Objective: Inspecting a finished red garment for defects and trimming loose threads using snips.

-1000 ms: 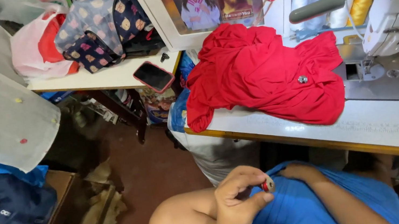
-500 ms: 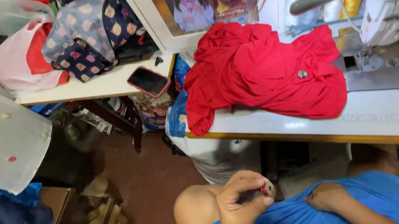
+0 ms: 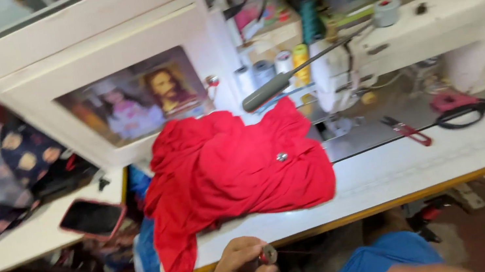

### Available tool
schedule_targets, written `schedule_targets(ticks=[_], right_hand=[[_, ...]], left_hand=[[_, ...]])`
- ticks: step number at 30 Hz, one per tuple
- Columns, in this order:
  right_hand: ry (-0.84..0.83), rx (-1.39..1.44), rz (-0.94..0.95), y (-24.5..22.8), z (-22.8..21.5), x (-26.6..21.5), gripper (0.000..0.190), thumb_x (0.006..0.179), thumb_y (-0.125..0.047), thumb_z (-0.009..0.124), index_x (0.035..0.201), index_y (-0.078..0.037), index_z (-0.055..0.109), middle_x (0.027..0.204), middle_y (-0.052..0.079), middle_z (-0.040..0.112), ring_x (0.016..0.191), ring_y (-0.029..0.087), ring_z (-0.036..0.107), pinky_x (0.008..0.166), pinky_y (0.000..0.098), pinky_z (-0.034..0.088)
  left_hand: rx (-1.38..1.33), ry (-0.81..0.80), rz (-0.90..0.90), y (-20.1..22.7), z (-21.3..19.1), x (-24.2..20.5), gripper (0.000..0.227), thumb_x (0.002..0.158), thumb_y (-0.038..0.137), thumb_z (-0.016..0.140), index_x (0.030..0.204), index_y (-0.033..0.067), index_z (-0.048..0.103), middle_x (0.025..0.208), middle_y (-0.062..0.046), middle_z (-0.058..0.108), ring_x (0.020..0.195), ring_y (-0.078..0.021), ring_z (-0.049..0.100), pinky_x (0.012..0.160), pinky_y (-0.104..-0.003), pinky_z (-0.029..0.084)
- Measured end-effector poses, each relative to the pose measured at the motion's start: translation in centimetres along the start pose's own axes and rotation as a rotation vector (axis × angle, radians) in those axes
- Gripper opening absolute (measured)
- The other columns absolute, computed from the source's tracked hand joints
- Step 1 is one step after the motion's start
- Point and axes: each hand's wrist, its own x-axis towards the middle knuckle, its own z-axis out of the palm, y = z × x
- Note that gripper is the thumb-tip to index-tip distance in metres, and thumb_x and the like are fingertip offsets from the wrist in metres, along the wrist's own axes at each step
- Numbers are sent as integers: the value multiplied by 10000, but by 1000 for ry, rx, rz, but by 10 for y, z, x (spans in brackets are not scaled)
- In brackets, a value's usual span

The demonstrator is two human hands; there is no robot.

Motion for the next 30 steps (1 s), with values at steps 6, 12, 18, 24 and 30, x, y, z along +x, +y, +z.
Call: schedule_targets(ticks=[6,12,18,24,30], right_hand=[[881,-131,-25,-74,-171,111,453,977,-254,575,1386,-59,587,1429,130,609,1274,251,564,1045,376,428],[657,689,127,-39,-177,161,509,990,-243,551,1478,-110,500,942,182,737,782,252,598,756,405,491],[533,152,345,-15,-132,130,241,973,-166,597,1033,-142,829,1159,-38,832,1041,124,757,956,257,536],[302,-263,558,32,-97,65,227,944,-337,564,1009,-325,782,1036,-232,867,965,36,808,817,249,585],[45,-396,1219,94,-85,-17,628,889,-200,496,1456,-465,548,1473,-135,656,1311,124,700,1031,311,591]], left_hand=[[-48,-98,88,-26,9,13,369,794,-100,796,1146,-67,688,963,-263,658,775,-267,691,698,-301,613],[34,-254,13,-29,-5,4,471,772,-158,794,1215,-46,679,1020,-253,661,836,-284,738,728,-285,644],[54,-168,-39,-43,-13,-5,429,792,-121,790,1201,-47,684,1010,-238,666,834,-275,725,708,-278,629],[107,-83,-20,-50,1,7,357,757,-95,805,1101,-52,719,938,-240,701,775,-265,723,691,-288,625],[136,7,-184,-72,-2,-2,331,740,-113,827,1054,-43,747,1014,-219,706,911,-291,708,803,-329,599]])
